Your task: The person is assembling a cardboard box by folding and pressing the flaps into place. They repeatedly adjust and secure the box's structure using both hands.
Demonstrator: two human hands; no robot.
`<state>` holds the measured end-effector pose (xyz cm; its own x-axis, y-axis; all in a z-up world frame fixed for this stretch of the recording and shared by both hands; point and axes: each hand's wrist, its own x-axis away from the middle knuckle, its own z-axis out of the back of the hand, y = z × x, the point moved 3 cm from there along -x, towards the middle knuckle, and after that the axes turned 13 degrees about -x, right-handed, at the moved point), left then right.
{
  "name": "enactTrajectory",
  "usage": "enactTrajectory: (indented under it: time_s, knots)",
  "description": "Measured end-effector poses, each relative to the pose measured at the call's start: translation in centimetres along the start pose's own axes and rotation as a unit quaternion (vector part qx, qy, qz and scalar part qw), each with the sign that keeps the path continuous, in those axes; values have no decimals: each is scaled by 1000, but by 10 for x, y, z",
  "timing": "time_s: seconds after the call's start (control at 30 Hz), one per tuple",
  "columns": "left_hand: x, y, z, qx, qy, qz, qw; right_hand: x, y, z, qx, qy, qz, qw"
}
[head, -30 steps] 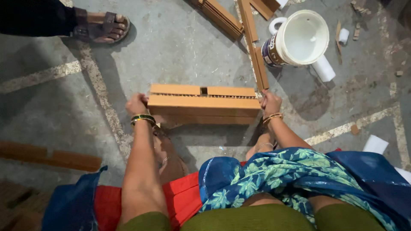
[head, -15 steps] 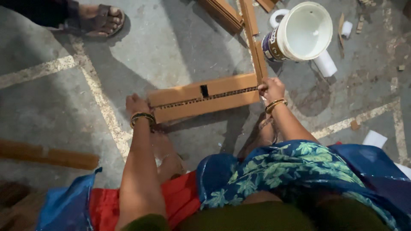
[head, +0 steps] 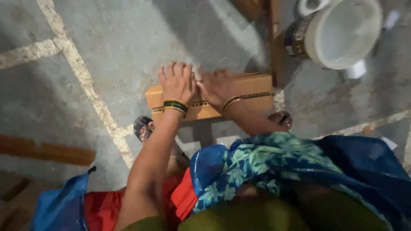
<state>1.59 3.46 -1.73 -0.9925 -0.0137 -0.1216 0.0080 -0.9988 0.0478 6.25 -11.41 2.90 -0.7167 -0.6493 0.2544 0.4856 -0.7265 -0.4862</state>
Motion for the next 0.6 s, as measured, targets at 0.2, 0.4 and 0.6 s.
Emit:
enactTrajectory:
  time_s: [0.2,0.4,0.6]
  knots:
    - [-27,-9,15,58,-69,2,996,-16,1,9,-25,45,45,998]
    - [-39,-7,28,76,-73,-7,994,-25,-3,27,32,75,81,993]
    - [1,-10,-5,75,-81,5,994,2,-1,2,-47,87,57,993]
